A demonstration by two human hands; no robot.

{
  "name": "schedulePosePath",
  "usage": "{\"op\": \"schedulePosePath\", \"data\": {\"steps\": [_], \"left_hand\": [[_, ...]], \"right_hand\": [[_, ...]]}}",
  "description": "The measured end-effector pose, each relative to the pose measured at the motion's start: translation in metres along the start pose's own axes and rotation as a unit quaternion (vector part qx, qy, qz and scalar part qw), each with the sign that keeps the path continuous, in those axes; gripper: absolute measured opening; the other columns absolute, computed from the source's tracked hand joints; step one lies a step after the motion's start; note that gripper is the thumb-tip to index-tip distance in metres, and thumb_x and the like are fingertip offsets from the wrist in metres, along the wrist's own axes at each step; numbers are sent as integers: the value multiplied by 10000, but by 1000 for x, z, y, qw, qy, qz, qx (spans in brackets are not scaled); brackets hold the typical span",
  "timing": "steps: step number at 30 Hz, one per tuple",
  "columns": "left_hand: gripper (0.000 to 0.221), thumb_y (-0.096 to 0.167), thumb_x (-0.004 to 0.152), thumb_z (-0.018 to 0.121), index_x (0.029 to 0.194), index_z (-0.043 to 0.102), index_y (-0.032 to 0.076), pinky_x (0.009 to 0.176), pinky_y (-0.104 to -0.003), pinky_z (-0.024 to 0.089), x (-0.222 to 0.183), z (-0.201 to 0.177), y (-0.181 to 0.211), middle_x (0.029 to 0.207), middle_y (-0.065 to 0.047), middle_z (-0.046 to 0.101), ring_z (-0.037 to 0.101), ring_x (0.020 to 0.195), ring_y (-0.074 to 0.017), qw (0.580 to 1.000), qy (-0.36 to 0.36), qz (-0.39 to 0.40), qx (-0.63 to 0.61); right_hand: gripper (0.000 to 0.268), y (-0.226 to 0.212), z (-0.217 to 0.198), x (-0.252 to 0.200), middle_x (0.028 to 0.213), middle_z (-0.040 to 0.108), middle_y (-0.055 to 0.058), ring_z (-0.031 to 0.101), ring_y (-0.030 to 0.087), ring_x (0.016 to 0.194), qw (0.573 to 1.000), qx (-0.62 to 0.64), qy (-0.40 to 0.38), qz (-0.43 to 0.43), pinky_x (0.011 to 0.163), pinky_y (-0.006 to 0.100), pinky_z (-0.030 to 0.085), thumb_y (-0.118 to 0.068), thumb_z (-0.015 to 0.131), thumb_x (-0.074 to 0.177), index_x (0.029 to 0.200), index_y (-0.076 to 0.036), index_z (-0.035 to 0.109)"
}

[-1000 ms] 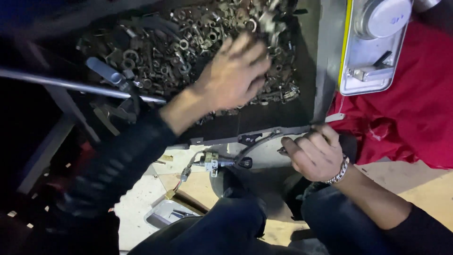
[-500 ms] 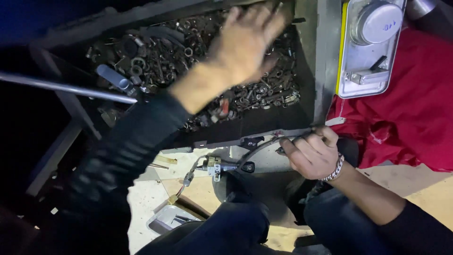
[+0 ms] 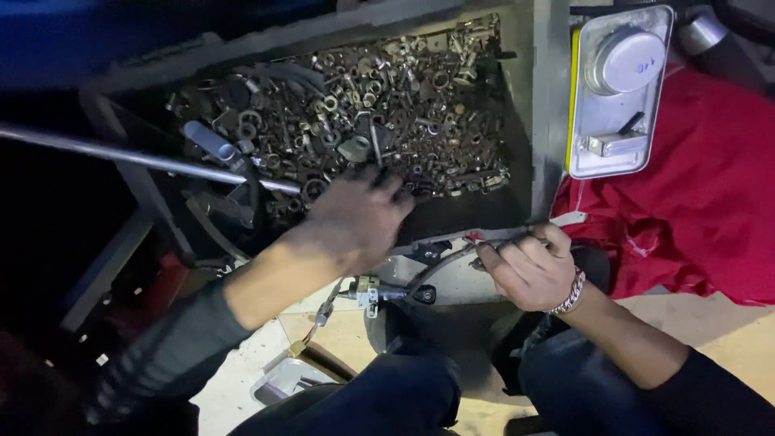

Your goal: Searching through a large bin of mixed bolts, nuts, and small motorcycle parts to find a specific component.

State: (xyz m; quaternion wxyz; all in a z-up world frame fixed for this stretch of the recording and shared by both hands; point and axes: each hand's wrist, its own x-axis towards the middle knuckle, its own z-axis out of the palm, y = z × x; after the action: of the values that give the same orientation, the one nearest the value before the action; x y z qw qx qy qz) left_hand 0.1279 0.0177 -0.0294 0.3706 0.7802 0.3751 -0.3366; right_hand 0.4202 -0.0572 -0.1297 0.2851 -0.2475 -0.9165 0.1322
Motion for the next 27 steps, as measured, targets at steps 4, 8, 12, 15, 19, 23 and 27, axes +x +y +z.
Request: {"op": "schedulePosePath", "data": {"steps": [4, 8, 12, 15, 19, 23, 27], "left_hand": [[270, 261, 867, 594, 1047, 757, 144, 725, -493, 621, -39, -43, -11, 1069, -117, 734, 733, 945, -394, 993, -90, -66, -31], [292, 104, 1004, 645, 1282, 621, 17, 724, -411, 679, 11, -71, -28, 945, -174, 737, 785, 759, -232, 947, 192, -63, -250], [686, 543, 935, 677, 1514, 431, 269, 1142, -685, 253, 119, -19, -48, 1593, -243, 243, 270, 1457, -449, 971, 235, -18, -42], [577, 542, 1006, 546, 1437, 504, 161, 1074, -622, 357, 115, 2, -52, 1425, -244, 375, 370, 1328, -402, 944, 323, 74, -5], [461, 466, 922, 634, 1283, 655, 180, 984, -579, 425, 107, 45, -34, 1345, -219, 520, 476, 1266, -436, 953, 275, 128, -15], [441, 405, 892, 636, 1307, 667, 262, 932, -535, 505, 65, 72, -30, 1286, -162, 636, 605, 1227, -469, 965, 243, 90, -50], [456, 567, 923, 517, 1305, 663, 367, 986, -436, 455, 17, 101, -41, 1389, -64, 635, 552, 1350, -322, 972, 233, 5, 20]], "right_hand": [[263, 0, 6, -1, 715, 473, 47, 450, 228, 637, 1000, -3, 20, -4, 756, 421, 443, -111, 455, 1006, 972, -93, 715], [249, 3, -2, 21, 681, 494, -23, 398, 193, 637, 999, -35, 33, -26, 751, 383, 374, -112, 488, 1009, 967, -74, 731], [215, 2, -4, 22, 665, 449, -16, 377, 206, 634, 998, -46, 22, -22, 754, 389, 379, -111, 525, 1010, 968, -77, 733], [238, 4, -5, 21, 654, 428, -15, 383, 203, 632, 998, -45, 23, -35, 758, 387, 367, -64, 492, 987, 946, -74, 726], [225, 1, 0, 9, 699, 457, 11, 432, 204, 657, 999, -37, 22, -25, 767, 405, 405, -85, 495, 999, 974, -96, 718], [234, 2, 0, 8, 731, 485, 52, 469, 219, 665, 999, -9, 31, -22, 781, 407, 427, -93, 470, 1021, 991, -100, 702], [200, 0, -2, 9, 720, 499, 59, 478, 227, 651, 999, -13, 20, -29, 797, 424, 448, -76, 504, 1003, 977, -104, 701]]}}
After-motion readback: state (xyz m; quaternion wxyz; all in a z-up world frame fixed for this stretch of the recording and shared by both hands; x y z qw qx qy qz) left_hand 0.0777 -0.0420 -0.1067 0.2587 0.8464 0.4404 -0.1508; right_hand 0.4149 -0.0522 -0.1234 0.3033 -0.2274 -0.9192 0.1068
